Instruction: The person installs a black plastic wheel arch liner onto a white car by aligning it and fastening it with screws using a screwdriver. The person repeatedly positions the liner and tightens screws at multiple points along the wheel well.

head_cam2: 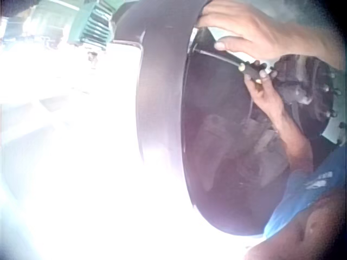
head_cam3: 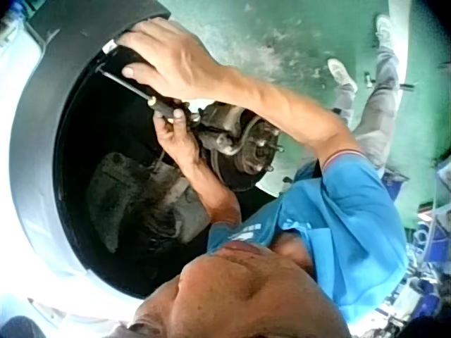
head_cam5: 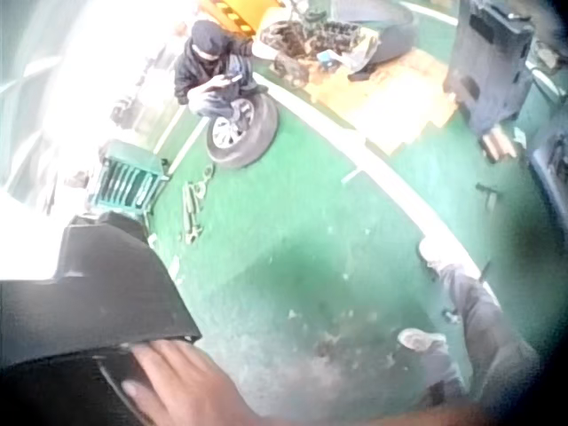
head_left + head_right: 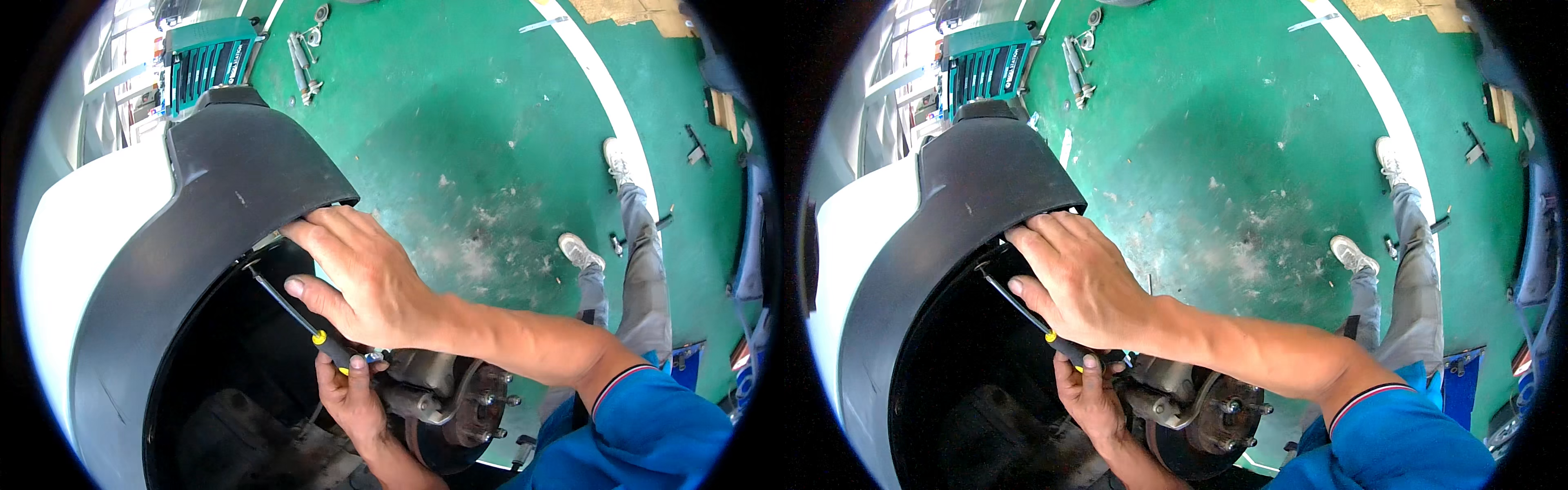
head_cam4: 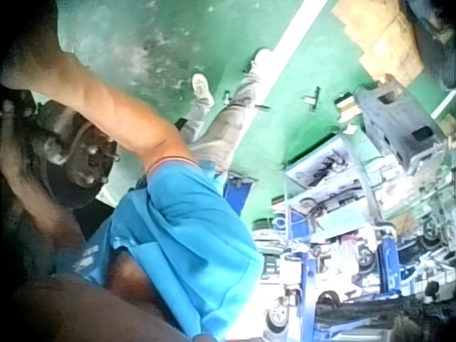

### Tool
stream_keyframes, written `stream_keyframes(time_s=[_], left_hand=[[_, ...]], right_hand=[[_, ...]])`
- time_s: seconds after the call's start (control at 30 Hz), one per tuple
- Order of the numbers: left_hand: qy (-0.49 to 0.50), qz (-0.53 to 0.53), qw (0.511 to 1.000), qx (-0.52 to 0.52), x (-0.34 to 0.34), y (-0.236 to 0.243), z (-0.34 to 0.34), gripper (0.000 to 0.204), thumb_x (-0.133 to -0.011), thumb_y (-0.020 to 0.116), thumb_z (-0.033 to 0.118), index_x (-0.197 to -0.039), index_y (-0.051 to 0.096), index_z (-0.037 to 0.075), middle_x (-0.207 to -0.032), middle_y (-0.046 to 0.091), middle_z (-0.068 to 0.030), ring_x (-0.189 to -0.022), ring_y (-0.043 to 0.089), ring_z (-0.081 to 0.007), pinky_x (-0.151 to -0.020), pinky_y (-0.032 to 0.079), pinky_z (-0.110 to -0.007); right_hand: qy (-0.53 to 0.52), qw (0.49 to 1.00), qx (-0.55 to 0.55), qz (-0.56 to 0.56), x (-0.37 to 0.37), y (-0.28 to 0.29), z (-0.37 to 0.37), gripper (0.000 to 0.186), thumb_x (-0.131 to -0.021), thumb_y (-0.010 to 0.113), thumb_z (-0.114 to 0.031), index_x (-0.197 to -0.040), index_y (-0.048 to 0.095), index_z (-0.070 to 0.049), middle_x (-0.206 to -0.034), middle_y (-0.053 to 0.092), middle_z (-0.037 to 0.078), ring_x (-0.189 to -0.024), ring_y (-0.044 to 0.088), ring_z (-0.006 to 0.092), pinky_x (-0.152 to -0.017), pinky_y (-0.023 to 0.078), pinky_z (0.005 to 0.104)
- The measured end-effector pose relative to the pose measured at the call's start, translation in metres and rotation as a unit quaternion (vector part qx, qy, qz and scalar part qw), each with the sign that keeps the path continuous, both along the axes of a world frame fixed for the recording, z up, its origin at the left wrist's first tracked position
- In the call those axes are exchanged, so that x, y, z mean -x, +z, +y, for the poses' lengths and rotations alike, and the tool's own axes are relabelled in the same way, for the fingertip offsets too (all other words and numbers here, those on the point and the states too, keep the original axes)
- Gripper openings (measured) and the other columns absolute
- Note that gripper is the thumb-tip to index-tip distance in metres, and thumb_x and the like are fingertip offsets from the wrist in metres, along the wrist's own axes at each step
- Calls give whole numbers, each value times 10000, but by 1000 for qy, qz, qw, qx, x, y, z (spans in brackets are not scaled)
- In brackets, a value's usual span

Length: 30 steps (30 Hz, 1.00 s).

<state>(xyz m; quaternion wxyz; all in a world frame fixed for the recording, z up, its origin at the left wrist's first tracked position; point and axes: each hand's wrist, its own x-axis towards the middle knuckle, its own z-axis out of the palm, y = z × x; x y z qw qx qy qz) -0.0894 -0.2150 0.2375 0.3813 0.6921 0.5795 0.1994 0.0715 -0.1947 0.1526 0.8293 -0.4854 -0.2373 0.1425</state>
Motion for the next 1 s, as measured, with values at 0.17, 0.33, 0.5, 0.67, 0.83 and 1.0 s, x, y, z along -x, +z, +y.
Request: stream_keyframes(time_s=[0.17,0.33,0.5,0.67,0.83,1.0], left_hand=[[5,11,1000,-7,1,-4,3,390,-951,660,116,-1286,524,-30,-1128,644,-111,-919,642,-171,-707,583,-305],[-4,11,1000,-10,1,-5,7,425,-942,696,175,-1293,535,-3,-1087,663,-94,-926,662,-165,-673,591,-284],[1,-5,1000,-7,0,-7,9,436,-938,697,164,-1298,534,-18,-1084,669,-99,-917,668,-171,-678,598,-291],[17,18,1000,-9,10,-5,12,434,-932,694,136,-1302,537,-28,-1074,671,-111,-938,673,-183,-685,609,-297],[23,11,1000,1,6,-6,10,427,-927,693,116,-1299,542,-30,-1065,670,-121,-957,672,-192,-705,624,-305],[19,2,1000,17,7,-7,13,410,-931,684,99,-1293,548,-36,-1079,668,-132,-972,667,-198,-714,638,-314]], right_hand=[[46,998,-43,-5,-4,-14,5,476,-874,712,-220,-1265,581,17,-1063,615,141,-957,563,311,-857,459,430],[-2,998,-56,-26,1,-15,13,552,-854,729,-221,-1305,553,44,-1119,621,162,-1007,571,310,-903,459,429],[-32,996,-70,-42,6,-15,21,624,-834,741,-224,-1344,522,63,-1140,627,179,-1022,586,309,-919,462,428],[-7,996,-81,-49,4,-20,23,627,-824,749,-224,-1346,532,47,-1079,642,154,-976,602,292,-888,469,410],[-23,994,-94,-43,2,-20,26,534,-845,736,-250,-1282,580,12,-1001,653,113,-884,609,277,-769,467,406],[-2,994,-100,-51,3,-21,31,531,-853,737,-261,-1300,585,-18,-1041,653,102,-908,614,273,-791,491,403]])
